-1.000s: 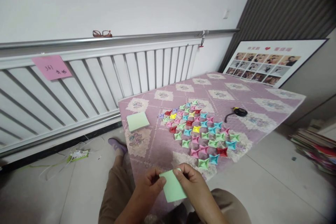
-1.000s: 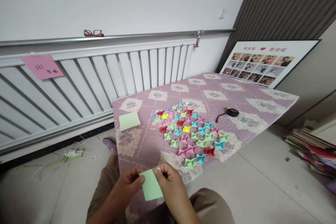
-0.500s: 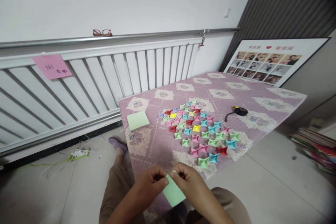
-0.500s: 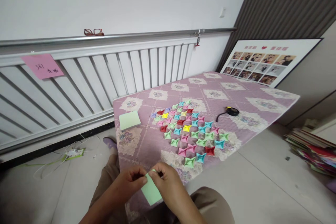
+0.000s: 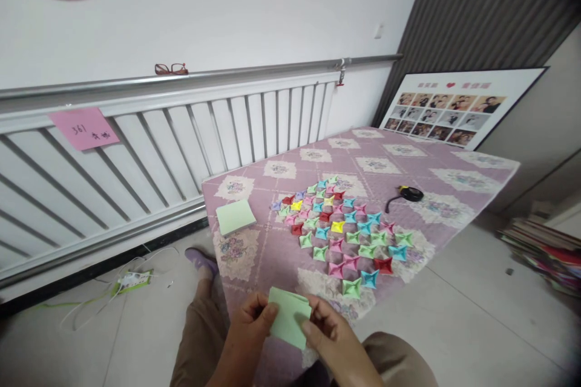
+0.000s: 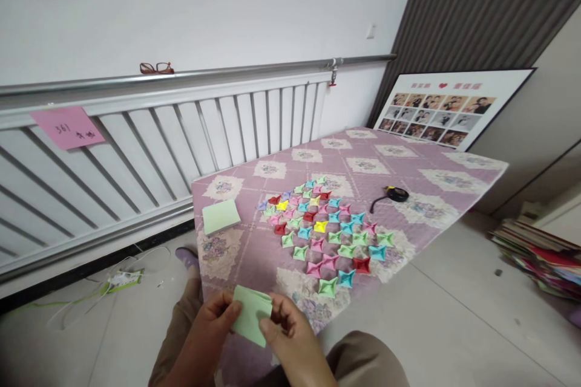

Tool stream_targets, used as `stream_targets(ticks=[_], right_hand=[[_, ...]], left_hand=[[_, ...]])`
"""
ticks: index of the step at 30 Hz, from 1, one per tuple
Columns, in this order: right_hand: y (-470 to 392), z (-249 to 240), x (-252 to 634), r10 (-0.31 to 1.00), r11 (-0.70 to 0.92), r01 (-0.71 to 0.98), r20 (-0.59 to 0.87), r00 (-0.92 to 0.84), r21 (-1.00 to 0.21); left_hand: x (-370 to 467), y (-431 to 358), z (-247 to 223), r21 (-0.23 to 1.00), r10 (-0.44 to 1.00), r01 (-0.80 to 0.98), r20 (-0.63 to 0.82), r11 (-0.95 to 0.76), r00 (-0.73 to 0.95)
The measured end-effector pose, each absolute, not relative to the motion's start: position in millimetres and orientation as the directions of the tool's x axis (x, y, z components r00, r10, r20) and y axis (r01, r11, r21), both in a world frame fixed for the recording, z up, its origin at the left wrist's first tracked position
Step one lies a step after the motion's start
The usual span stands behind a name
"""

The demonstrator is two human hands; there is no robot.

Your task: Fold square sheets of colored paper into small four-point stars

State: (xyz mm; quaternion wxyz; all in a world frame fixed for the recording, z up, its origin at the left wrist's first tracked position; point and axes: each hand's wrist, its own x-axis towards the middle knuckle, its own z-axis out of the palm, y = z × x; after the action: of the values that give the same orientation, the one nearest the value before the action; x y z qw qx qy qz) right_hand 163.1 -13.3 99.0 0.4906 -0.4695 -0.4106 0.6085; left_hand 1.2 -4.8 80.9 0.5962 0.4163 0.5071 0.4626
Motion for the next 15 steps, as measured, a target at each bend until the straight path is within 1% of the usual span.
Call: stream_targets(ticks=[2,6,10,15], right_hand=[[-18.7,91.8,155.1,0.979,-0.199,-0.217,-0.184,-0.086,-0.956],[-19.5,83.1,148.1,0.969,-0.246,-0.173,-0.234,-0.084,-0.954],[-16.0,81.7,150.9,0.974,-0.221,-0.119,-0.213,-0.076,-0.968],[-16.7,85.4,151.8,0.984,-0.173,-0.051,-0.171,-0.04,-0.984]], left_hand=[[3.1,-5.7,75.8,0.967,0.977,-0.14,-0.211,0.214,0.034],[4.8,-7.1,64.3,0.957,0.975,-0.189,-0.219,0.22,0.023],[4.9,-8.9,60.4,0.943,0.973,-0.239,-0.229,0.23,0.033],[5.2,-9.8,69.1,0.944,0.97,-0.225,-0.23,0.242,0.078]])
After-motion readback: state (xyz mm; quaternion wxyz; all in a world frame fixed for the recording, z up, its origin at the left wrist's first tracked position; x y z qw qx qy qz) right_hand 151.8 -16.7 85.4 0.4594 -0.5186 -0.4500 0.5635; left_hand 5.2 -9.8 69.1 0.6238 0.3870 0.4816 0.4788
